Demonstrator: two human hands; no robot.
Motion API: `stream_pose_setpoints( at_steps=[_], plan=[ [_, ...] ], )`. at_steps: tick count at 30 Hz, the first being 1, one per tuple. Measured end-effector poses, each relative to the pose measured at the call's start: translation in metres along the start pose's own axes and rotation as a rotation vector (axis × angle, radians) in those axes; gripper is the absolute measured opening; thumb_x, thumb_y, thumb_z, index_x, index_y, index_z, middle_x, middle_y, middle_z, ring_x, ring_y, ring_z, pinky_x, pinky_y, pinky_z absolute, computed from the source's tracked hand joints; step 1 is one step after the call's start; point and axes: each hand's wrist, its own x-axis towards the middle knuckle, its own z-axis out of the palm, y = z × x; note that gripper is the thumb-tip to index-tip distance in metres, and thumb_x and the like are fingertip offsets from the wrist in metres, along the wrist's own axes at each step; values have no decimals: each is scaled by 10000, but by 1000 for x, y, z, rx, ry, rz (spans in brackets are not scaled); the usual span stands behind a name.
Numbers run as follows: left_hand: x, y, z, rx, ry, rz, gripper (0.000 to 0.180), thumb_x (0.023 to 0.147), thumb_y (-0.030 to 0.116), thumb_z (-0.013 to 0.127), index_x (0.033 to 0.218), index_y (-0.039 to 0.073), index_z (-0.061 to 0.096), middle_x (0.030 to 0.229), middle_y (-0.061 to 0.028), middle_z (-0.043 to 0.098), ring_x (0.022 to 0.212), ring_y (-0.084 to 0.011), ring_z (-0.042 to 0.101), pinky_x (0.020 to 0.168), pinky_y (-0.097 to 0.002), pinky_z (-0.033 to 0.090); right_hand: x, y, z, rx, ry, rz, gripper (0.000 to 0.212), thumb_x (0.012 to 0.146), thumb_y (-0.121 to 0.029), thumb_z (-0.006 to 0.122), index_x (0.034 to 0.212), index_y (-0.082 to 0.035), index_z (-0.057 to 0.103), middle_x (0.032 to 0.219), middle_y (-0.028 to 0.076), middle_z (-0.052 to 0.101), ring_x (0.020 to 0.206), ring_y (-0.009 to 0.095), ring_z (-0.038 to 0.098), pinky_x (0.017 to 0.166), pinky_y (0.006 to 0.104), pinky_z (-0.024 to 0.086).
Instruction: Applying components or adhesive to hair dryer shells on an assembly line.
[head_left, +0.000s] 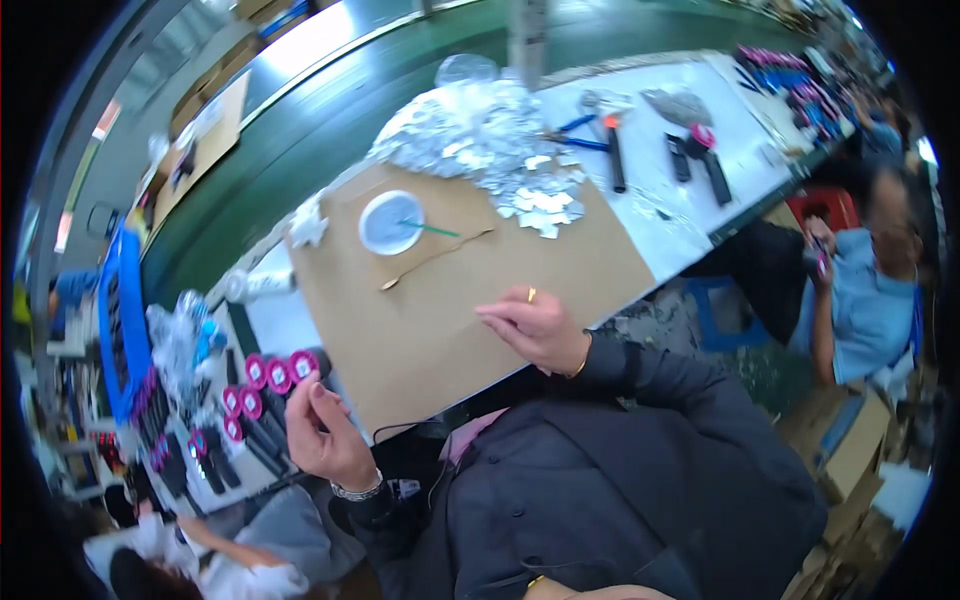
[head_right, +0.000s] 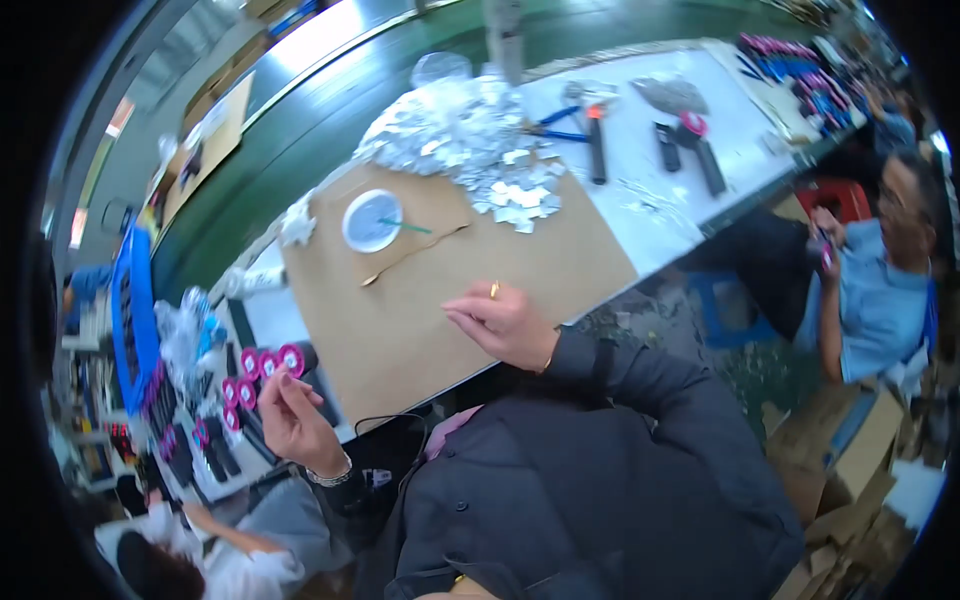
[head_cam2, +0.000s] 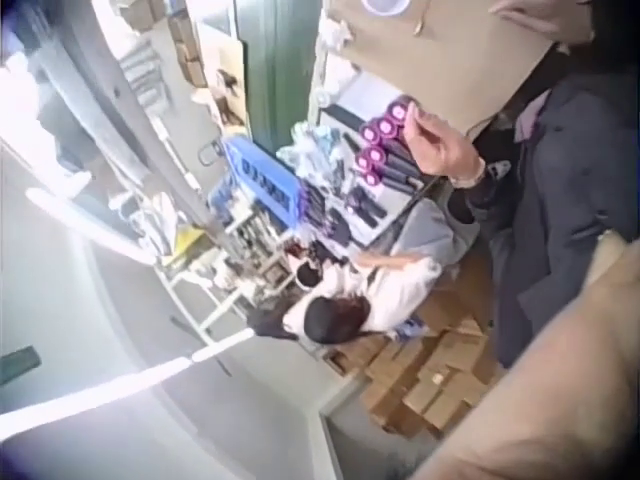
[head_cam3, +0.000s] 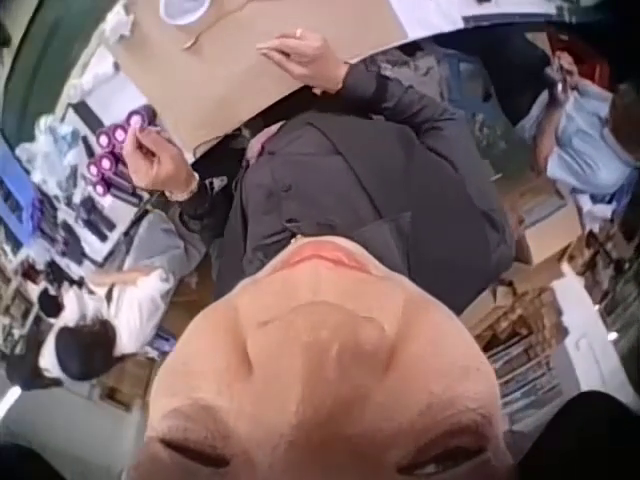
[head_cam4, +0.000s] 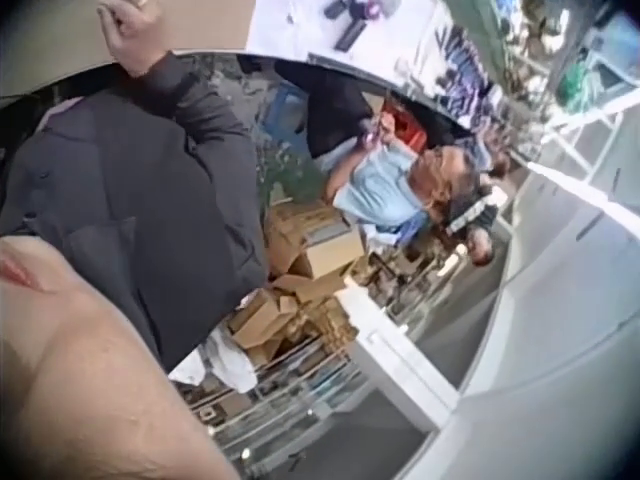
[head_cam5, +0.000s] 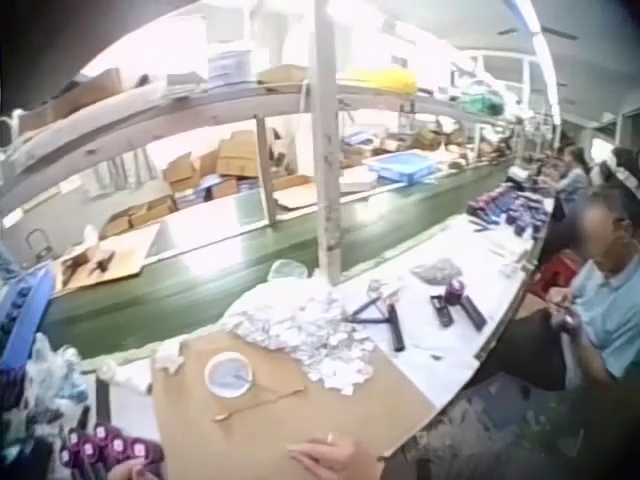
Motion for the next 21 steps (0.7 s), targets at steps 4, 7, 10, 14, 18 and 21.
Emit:
stream_pose_setpoints(
  at_steps=[4, 7, 10, 14, 18, 21],
  plan=[
    [-11, -4, 42, 9, -204, 9, 174, 1138, 93, 650, 1149, -43, 758, 816, -30, 654, 679, -69, 581, 604, -226, 450, 23, 9, -89, -344, 221, 147, 176, 1005, -48, 773, 1176, -29, 806, 896, 105, 691, 742, 217, 645, 675, 351, 511],
    [-24, -12, 53, -1, -285, -44, 194, 1149, 126, 648, 1156, -34, 757, 792, -15, 640, 660, -52, 573, 586, -213, 435, 37, 42, -155, -429, 516, 274, 201, 1001, -106, 792, 1187, -30, 805, 946, 108, 738, 751, 215, 658, 698, 336, 534],
    [-37, -22, 58, 14, -314, -98, 196, 1149, 140, 651, 1180, -25, 754, 780, -8, 636, 634, -46, 564, 573, -213, 430, 20, 94, -241, -882, 632, 394, 331, 986, -208, 816, 1273, -46, 789, 1022, 138, 779, 835, 274, 729, 786, 398, 583],
    [-45, -31, 62, 15, -335, -135, 197, 1147, 146, 656, 1221, -15, 743, 781, 0, 639, 621, -39, 562, 556, -216, 422, -14, 148, -307, -1391, 619, 425, 532, 968, -293, 830, 1426, -51, 704, 1115, 175, 798, 961, 345, 765, 891, 466, 596],
    [-47, -33, 68, -9, -353, -170, 208, 1139, 153, 672, 1259, -6, 730, 778, 1, 637, 612, -40, 562, 542, -216, 416, -27, 178, -326, -1464, 680, 628, 692, 958, -327, 830, 1542, -38, 599, 1216, 214, 795, 1083, 403, 763, 988, 497, 583],
    [-45, -33, 72, 44, -397, -155, 214, 1130, 157, 687, 1267, -2, 728, 771, 2, 633, 611, -39, 562, 540, -216, 417, -32, 191, -341, -1097, 656, 772, 770, 962, -328, 830, 1609, -43, 526, 1264, 244, 781, 1134, 418, 760, 1011, 485, 583]
  ],
)
